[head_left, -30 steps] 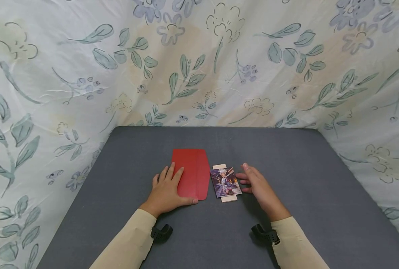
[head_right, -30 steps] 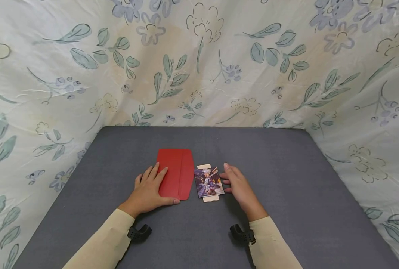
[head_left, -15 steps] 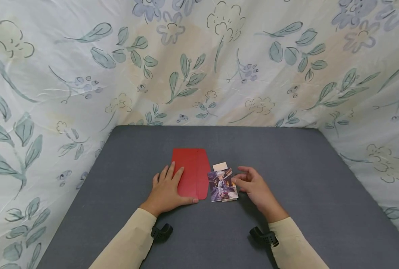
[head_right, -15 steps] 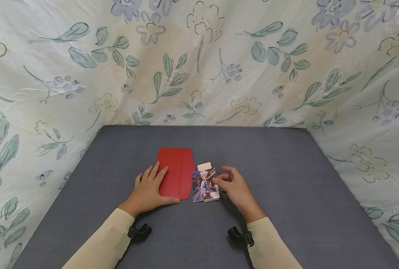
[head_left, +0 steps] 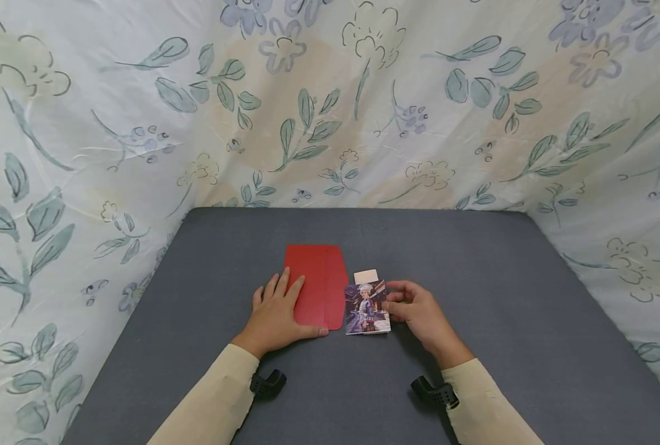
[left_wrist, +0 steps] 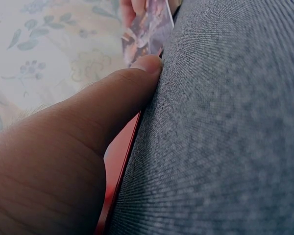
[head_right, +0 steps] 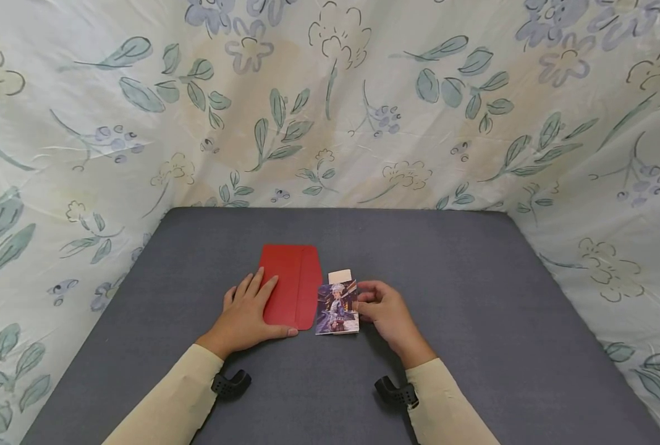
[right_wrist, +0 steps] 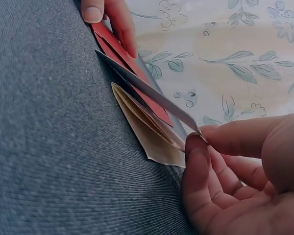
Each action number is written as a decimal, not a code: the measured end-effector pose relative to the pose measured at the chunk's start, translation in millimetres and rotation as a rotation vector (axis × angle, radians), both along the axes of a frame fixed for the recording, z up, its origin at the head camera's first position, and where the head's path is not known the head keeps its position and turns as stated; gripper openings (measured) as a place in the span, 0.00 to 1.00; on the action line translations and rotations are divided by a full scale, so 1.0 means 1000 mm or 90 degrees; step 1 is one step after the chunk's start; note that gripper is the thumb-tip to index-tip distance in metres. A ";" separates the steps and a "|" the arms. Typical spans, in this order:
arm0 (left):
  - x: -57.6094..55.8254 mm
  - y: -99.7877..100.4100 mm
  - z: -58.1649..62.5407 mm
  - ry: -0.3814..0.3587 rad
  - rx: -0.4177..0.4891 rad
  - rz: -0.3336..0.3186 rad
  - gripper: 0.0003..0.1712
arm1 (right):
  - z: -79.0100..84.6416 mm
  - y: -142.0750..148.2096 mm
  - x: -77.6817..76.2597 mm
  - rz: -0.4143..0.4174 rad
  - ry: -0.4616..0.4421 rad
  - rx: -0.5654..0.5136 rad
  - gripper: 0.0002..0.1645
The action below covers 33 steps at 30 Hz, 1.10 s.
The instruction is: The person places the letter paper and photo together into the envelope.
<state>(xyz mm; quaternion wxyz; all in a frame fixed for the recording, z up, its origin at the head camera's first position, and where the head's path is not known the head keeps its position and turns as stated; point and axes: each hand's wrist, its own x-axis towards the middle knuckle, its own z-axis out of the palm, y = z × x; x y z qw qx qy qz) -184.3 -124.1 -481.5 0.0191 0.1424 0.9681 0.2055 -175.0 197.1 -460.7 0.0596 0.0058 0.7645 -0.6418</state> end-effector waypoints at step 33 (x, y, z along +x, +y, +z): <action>-0.001 -0.002 -0.005 0.008 0.033 -0.017 0.72 | 0.006 -0.009 -0.004 -0.071 -0.016 -0.062 0.17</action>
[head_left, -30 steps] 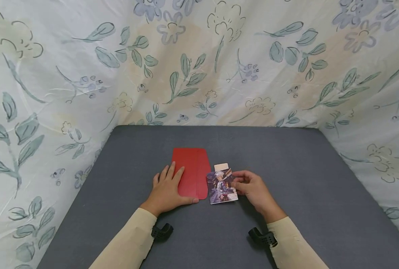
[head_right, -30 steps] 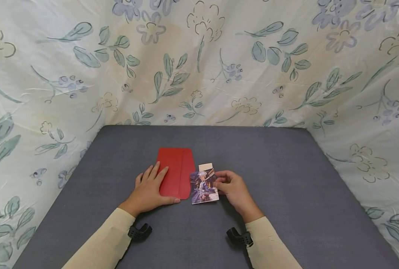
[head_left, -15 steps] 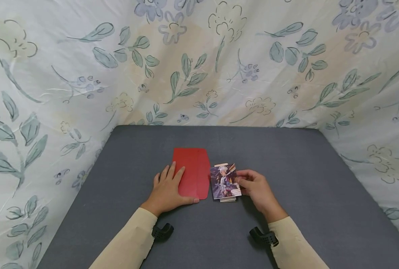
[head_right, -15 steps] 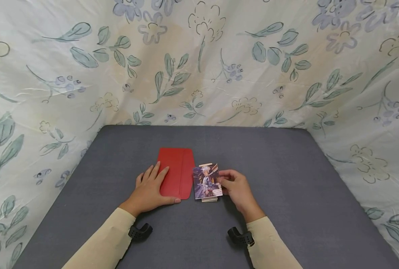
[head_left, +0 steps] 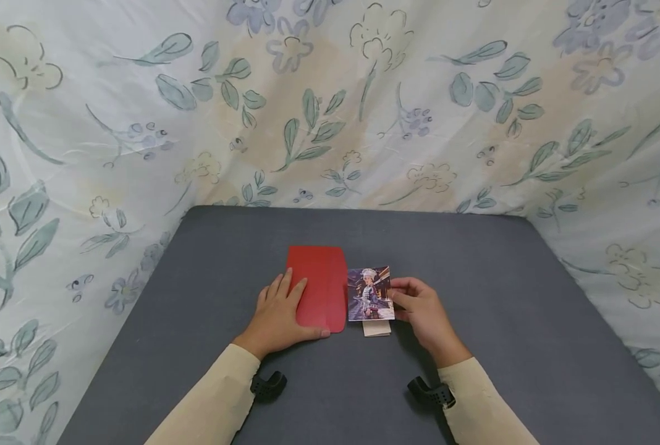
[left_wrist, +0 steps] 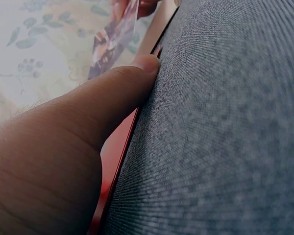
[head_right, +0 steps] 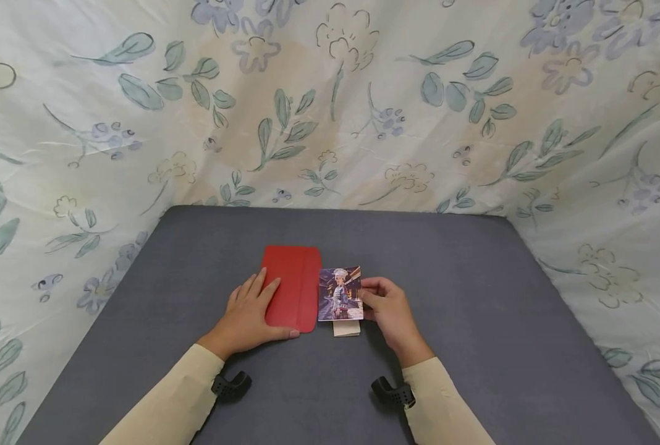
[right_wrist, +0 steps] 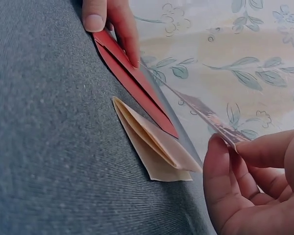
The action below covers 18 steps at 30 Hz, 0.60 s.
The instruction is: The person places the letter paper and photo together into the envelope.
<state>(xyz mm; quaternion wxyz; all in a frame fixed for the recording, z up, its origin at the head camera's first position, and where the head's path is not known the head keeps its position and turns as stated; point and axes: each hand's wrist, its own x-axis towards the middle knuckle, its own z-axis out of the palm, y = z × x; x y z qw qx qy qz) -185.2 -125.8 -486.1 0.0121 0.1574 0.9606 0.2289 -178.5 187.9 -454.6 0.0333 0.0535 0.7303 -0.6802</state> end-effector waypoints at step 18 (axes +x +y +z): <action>-0.001 0.000 0.003 -0.002 -0.015 -0.011 0.71 | -0.004 -0.019 -0.011 0.009 -0.021 0.043 0.16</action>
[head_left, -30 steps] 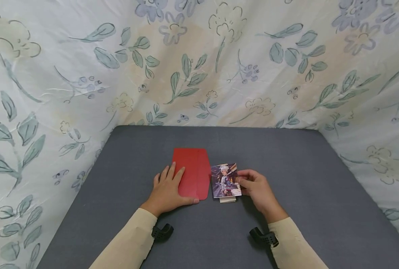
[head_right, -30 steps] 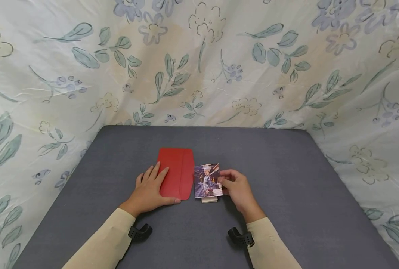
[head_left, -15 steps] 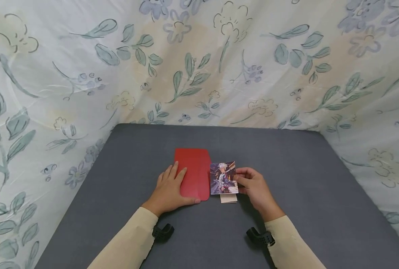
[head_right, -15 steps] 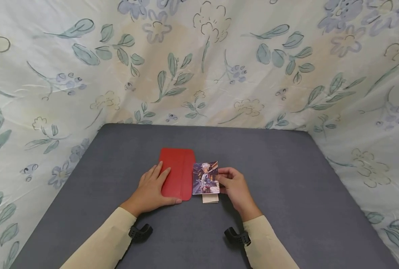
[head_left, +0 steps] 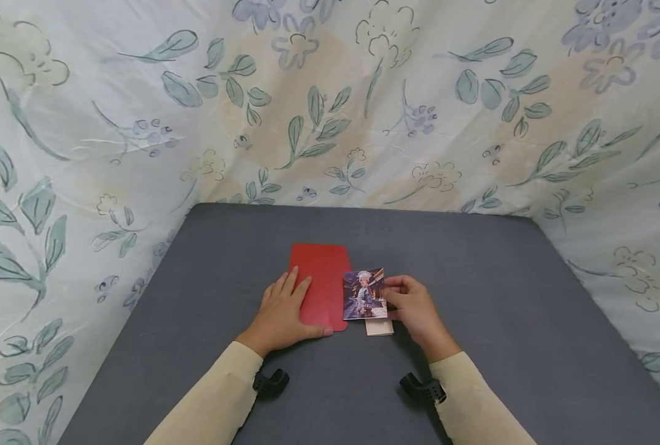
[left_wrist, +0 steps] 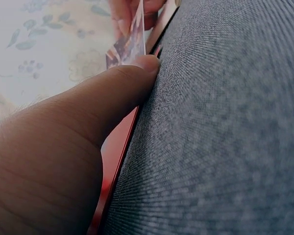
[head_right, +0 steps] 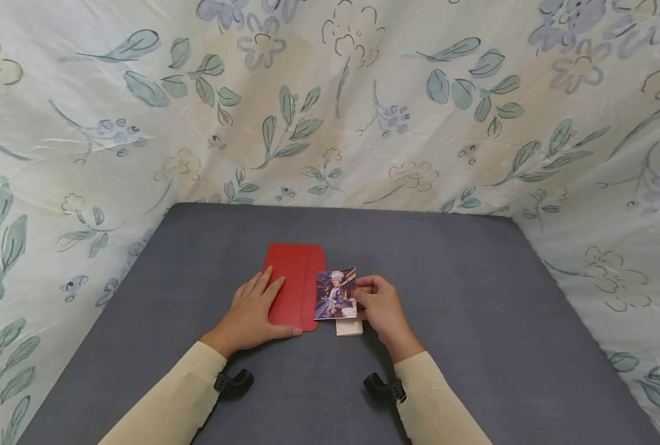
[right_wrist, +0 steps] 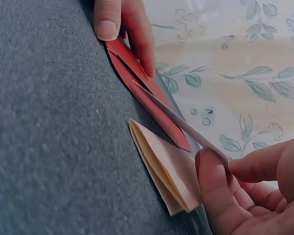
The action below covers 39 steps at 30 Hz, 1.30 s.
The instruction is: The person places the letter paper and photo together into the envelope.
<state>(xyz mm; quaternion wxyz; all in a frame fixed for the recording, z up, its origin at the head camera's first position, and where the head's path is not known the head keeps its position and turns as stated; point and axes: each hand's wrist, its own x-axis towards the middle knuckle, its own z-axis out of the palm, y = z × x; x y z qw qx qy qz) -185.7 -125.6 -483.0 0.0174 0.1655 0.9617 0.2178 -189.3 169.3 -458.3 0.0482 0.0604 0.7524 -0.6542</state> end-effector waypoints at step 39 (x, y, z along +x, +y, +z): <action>0.000 0.000 -0.003 0.007 0.007 0.000 0.71 | 0.002 -0.035 -0.006 -0.026 -0.006 0.066 0.13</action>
